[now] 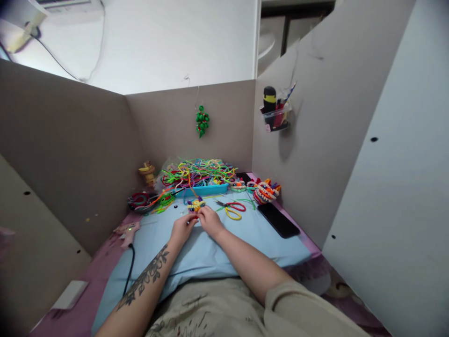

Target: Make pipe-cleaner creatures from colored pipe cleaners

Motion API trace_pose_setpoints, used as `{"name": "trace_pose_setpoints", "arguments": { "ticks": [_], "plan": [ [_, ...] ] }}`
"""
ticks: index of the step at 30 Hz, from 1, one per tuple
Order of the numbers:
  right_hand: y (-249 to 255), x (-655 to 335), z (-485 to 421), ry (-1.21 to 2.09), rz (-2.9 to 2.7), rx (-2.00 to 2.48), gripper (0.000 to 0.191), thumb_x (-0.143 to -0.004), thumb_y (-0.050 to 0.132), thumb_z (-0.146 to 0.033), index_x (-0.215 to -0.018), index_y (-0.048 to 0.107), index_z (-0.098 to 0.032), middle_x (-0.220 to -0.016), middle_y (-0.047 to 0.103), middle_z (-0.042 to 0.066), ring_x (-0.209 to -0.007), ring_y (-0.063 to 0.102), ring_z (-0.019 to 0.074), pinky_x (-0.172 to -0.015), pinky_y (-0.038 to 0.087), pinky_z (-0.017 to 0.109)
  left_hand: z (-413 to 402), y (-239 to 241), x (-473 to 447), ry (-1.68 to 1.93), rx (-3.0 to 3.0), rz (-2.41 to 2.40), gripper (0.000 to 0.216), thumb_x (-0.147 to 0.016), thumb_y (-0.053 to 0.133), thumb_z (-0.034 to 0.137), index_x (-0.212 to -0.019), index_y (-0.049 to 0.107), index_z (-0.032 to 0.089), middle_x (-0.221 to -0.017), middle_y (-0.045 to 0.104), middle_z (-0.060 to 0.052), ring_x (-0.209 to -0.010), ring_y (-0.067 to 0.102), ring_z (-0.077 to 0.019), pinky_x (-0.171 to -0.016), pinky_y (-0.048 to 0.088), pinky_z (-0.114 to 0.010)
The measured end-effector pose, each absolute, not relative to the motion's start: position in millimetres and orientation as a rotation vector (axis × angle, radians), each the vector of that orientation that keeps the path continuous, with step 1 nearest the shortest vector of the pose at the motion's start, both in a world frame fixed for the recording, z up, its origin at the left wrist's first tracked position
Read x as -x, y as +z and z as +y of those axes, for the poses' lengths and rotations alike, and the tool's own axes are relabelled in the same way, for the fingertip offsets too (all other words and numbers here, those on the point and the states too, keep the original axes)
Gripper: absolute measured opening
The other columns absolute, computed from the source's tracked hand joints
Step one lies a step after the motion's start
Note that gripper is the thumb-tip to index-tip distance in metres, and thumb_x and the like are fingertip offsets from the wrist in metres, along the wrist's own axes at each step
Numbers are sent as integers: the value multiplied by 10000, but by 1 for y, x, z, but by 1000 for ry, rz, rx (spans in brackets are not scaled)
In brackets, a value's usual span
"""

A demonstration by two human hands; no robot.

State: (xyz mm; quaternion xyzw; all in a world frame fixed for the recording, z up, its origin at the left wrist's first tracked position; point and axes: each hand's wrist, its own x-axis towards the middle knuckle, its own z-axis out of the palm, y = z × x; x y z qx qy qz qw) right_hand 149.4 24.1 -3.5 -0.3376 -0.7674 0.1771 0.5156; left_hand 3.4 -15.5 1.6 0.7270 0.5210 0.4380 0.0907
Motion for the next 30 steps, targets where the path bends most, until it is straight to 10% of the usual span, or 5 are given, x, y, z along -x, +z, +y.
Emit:
{"name": "trace_pose_setpoints", "arguments": {
  "ticks": [11, 30],
  "plan": [
    [-8, -151, 35, 1120, -1708, 755, 219, -735, 581, -342, -762, 663, -141, -716, 639, 27, -679, 562, 149, -666, 429, 266, -15, 3, -3, 1358, -1871, 1508, 343, -722, 607, 304, -1033, 500, 206, -755, 697, -14, -694, 651, -173, -671, 474, -282],
    [-9, -143, 22, 413, -2400, 1007, 127, -759, 549, -220, -785, 662, -168, -808, 607, 34, -740, 536, 135, -644, 363, 216, -10, -1, 9, 1426, -1874, 1817, 281, -844, 426, 358, -1064, 502, 201, -719, 663, -25, -679, 633, -166, -628, 440, -254]
  ]
}}
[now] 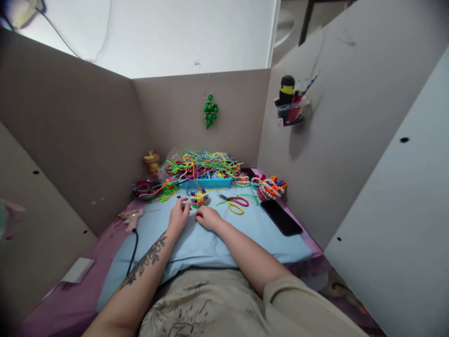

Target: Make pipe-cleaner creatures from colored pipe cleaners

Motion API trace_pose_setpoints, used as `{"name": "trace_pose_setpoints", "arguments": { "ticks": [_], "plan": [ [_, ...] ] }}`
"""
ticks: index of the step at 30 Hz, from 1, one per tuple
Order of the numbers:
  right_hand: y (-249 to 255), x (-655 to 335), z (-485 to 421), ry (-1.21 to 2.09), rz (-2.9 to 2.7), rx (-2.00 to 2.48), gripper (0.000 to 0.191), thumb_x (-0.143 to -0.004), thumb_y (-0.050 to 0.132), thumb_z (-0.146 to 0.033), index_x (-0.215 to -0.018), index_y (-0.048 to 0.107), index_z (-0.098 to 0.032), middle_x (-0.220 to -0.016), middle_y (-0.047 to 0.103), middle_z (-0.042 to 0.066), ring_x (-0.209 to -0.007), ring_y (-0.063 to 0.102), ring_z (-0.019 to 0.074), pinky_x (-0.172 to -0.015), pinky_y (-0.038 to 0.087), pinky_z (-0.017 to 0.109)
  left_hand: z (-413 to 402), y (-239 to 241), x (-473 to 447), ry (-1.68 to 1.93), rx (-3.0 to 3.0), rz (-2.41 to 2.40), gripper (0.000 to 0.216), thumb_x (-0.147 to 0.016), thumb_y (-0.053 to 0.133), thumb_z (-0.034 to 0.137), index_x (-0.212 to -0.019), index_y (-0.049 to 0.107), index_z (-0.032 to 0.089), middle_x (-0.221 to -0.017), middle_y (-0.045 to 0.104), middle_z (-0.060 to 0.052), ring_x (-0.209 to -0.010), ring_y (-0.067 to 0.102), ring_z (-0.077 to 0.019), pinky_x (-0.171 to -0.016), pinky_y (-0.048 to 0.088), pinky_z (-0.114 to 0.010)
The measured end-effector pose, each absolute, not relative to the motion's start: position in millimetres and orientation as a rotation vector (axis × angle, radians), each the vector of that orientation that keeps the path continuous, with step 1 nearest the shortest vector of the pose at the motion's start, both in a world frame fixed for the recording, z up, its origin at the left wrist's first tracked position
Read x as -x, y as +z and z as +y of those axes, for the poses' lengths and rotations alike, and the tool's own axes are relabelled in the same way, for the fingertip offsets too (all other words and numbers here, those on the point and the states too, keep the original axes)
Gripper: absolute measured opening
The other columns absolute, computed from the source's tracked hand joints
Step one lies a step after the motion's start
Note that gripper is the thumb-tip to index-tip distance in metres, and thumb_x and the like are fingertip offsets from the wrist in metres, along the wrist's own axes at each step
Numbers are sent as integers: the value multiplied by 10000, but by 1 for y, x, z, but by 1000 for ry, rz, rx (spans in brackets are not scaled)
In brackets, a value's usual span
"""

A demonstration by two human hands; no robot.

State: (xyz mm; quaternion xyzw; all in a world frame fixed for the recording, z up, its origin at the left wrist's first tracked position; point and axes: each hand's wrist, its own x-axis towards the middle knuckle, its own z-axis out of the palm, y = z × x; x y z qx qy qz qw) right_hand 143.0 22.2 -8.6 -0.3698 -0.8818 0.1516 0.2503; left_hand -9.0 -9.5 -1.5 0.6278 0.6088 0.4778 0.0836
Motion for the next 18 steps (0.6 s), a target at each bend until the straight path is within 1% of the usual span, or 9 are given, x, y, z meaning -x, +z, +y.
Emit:
{"name": "trace_pose_setpoints", "arguments": {
  "ticks": [8, 18],
  "plan": [
    [-4, -141, 18, 233, -2550, 1008, 163, -801, 491, -214, -820, 643, -160, -841, 608, 53, -772, 542, 150, -659, 354, 228, -11, 0, 7, 1381, -1891, 1844, 261, -839, 439, 335, -1052, 511, 204, -687, 653, -7, -657, 619, -156, -618, 419, -242],
    [-3, -140, 16, 168, -2622, 1059, 187, -823, 455, -237, -861, 627, -174, -871, 611, 55, -789, 544, 158, -649, 346, 235, -10, -1, 4, 1232, -1958, 1878, 220, -824, 449, 312, -982, 557, 203, -617, 616, 6, -591, 576, -142, -586, 383, -226]
  ]
}}
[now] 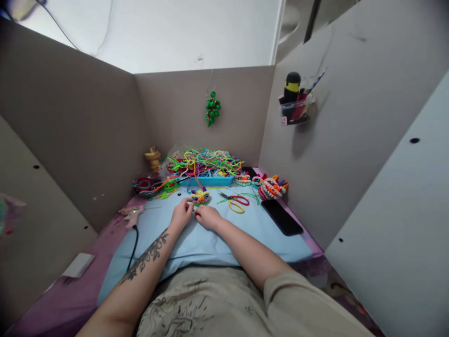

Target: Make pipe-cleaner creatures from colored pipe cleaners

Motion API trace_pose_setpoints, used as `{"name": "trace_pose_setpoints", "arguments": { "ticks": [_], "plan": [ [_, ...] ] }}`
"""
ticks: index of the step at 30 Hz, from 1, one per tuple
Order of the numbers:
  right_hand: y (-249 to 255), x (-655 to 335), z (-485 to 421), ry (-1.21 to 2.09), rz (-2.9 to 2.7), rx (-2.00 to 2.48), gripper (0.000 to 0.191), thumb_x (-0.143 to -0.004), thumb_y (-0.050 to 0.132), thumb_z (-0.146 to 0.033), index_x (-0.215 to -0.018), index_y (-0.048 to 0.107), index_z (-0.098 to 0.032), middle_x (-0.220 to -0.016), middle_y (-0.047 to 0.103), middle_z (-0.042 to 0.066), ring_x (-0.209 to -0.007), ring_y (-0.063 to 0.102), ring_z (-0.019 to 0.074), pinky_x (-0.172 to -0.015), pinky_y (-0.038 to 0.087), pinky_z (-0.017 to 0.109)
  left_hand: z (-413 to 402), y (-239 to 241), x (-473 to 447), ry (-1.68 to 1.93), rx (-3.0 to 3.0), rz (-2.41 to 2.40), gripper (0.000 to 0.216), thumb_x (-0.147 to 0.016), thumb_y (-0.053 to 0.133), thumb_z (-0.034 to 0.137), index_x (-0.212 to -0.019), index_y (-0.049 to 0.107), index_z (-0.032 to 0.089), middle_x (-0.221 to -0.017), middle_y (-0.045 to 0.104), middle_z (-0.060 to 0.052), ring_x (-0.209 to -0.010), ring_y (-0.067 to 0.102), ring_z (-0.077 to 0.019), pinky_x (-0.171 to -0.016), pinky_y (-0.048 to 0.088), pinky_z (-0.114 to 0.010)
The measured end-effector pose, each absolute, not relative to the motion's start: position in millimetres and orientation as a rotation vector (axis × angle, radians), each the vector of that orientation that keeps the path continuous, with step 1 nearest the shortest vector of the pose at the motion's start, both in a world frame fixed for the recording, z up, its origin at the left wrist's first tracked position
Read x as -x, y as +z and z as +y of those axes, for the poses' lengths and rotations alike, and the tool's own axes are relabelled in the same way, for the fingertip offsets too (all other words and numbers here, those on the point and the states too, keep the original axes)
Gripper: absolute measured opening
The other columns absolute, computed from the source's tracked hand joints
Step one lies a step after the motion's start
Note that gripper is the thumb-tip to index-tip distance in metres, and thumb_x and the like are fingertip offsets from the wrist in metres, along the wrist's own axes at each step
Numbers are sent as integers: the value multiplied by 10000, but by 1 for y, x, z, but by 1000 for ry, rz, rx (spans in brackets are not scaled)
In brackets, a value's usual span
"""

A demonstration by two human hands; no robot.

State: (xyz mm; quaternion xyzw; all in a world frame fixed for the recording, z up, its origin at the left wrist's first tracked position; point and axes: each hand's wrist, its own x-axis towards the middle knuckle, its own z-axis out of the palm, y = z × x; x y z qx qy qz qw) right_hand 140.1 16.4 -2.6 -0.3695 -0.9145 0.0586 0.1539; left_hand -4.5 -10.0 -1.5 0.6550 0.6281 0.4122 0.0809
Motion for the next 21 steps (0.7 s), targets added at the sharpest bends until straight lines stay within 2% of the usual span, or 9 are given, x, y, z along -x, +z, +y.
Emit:
{"name": "trace_pose_setpoints", "arguments": {
  "ticks": [9, 12, 16, 19, 21],
  "plan": [
    [-4, -137, 17, 186, -2643, 1051, 195, -824, 444, -239, -892, 611, -165, -915, 604, 70, -827, 535, 162, -681, 353, 234, -13, 0, 2, 1201, -1961, 1892, 200, -817, 455, 291, -954, 568, 200, -604, 599, 12, -577, 558, -134, -571, 367, -219],
    [-7, -137, 19, 285, -2546, 1064, 165, -790, 482, -231, -812, 630, -163, -856, 613, 58, -773, 532, 152, -651, 352, 232, -13, -1, 4, 1230, -1933, 1873, 203, -811, 460, 296, -950, 573, 199, -610, 607, 12, -583, 567, -135, -581, 380, -225],
    [-11, -142, 27, 775, -2182, 1065, 151, -723, 560, -267, -670, 642, -152, -610, 570, 4, -593, 483, 117, -542, 327, 218, -8, -3, 8, 1342, -1811, 1793, 219, -815, 448, 325, -919, 586, 192, -628, 637, 3, -593, 593, -145, -598, 420, -244],
    [-9, -148, 32, 1183, -1791, 960, 229, -708, 585, -356, -691, 648, -136, -495, 483, -36, -471, 389, 83, -454, 270, 204, -6, -2, 10, 1387, -1720, 1671, 230, -816, 433, 326, -875, 600, 178, -652, 649, -9, -565, 593, -139, -574, 450, -244],
    [-8, -150, 34, 1319, -1611, 890, 282, -687, 606, -412, -705, 642, -133, -448, 418, -60, -421, 317, 64, -421, 216, 199, -8, 0, 9, 1416, -1748, 1574, 226, -812, 443, 321, -859, 609, 174, -702, 656, -18, -582, 592, -130, -572, 463, -236]
  ]
}}
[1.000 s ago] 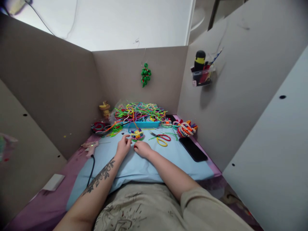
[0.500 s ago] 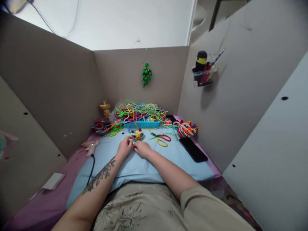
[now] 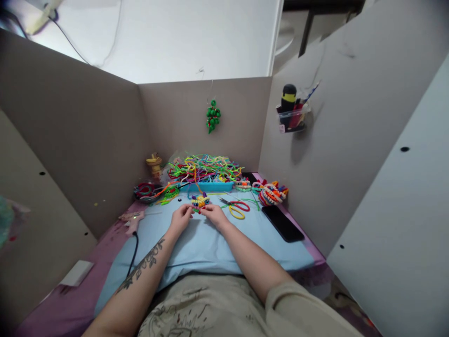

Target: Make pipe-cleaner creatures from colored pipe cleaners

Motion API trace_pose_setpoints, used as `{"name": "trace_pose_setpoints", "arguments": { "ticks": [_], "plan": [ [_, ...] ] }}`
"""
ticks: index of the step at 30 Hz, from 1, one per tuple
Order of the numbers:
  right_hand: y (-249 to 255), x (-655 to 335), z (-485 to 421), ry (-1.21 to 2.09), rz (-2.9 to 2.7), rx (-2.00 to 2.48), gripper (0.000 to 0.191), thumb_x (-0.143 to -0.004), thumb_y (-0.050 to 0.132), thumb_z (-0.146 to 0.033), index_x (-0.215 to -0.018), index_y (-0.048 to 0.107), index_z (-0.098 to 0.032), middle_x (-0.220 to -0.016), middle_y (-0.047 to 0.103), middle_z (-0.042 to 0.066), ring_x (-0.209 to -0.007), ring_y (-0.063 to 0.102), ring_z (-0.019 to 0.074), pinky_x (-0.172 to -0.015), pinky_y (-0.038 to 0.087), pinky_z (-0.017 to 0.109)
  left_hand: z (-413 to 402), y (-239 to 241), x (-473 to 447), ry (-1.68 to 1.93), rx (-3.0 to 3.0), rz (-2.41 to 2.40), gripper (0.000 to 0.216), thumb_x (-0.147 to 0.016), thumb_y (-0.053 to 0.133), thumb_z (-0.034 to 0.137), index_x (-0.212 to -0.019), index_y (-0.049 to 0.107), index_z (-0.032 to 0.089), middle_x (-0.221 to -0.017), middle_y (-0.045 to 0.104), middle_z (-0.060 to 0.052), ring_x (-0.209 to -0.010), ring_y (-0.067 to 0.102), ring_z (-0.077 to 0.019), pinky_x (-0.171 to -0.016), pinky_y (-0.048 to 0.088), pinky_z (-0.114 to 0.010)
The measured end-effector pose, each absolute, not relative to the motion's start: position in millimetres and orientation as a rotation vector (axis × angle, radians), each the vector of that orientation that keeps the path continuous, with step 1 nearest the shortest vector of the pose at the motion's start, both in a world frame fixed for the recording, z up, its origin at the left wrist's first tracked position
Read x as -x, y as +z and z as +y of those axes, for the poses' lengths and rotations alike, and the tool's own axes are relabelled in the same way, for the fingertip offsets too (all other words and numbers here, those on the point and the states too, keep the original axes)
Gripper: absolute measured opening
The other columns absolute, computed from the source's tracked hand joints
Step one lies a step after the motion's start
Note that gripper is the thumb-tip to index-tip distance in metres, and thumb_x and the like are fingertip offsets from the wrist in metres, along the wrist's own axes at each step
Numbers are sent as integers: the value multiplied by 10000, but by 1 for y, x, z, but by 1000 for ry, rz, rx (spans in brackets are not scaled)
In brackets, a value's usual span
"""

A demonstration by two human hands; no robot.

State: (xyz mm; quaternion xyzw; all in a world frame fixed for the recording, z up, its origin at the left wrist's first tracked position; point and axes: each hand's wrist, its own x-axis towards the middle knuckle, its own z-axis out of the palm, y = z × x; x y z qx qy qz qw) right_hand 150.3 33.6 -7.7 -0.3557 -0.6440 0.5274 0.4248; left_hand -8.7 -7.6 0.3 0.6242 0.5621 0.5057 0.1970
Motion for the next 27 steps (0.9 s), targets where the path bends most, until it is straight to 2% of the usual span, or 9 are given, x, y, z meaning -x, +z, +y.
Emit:
{"name": "trace_pose_setpoints", "arguments": {
  "ticks": [2, 5, 11, 15, 17, 20, 23, 27],
  "plan": [
    [-6, -151, 34, 1376, -1516, 852, 312, -665, 624, -447, -693, 630, -137, -424, 373, -76, -400, 273, 56, -409, 183, 200, -11, 3, 6, 1465, -1848, 1511, 212, -802, 480, 320, -869, 620, 176, -797, 660, -35, -648, 596, -129, -575, 465, -226],
    [-6, -150, 32, 1390, -1462, 815, 331, -651, 636, -472, -661, 613, -142, -431, 380, -73, -406, 280, 56, -411, 189, 201, -16, 6, 2, 1482, -2065, 1458, 206, -769, 559, 313, -915, 624, 183, -903, 643, -55, -714, 586, -131, -585, 465, -223],
    [-8, -148, 31, 1472, -1488, 775, 348, -649, 645, -482, -688, 601, -140, -455, 408, -67, -404, 300, 55, -405, 202, 199, -19, 7, 2, 1440, -2251, 1454, 163, -799, 551, 297, -898, 627, 191, -867, 645, -52, -791, 585, -151, -743, 474, -286],
    [-7, -148, 30, 1481, -1513, 744, 315, -674, 631, -443, -756, 611, -140, -480, 436, -61, -403, 334, 57, -404, 233, 196, -17, 6, 4, 1460, -2200, 1528, 178, -833, 496, 306, -884, 626, 195, -874, 645, -55, -825, 587, -161, -750, 470, -287],
    [-5, -147, 29, 1411, -1486, 711, 302, -678, 632, -407, -838, 614, -151, -547, 503, -41, -450, 408, 72, -434, 299, 199, -16, 6, 4, 1499, -2151, 1556, 192, -841, 479, 313, -879, 623, 191, -865, 639, -56, -802, 585, -157, -723, 472, -275],
    [-1, -146, 27, 1213, -1459, 673, 285, -671, 642, -356, -885, 605, -171, -737, 610, 16, -637, 542, 123, -585, 424, 246, -16, 6, 5, 1542, -2111, 1561, 204, -846, 466, 316, -883, 623, 191, -857, 639, -53, -794, 585, -155, -720, 470, -271],
    [2, -146, 24, 1069, -1507, 686, 245, -693, 629, -331, -876, 609, -169, -832, 633, 47, -754, 575, 155, -697, 453, 290, -17, 7, 5, 1555, -2111, 1549, 198, -843, 471, 317, -874, 626, 198, -857, 645, -49, -800, 589, -155, -731, 470, -274],
    [4, -147, 21, 985, -1580, 721, 182, -729, 599, -310, -837, 626, -167, -808, 624, 42, -738, 571, 150, -686, 457, 283, -18, 8, 5, 1560, -2143, 1510, 186, -838, 483, 315, -861, 626, 199, -853, 646, -47, -798, 591, -152, -725, 471, -269]
  ]
}}
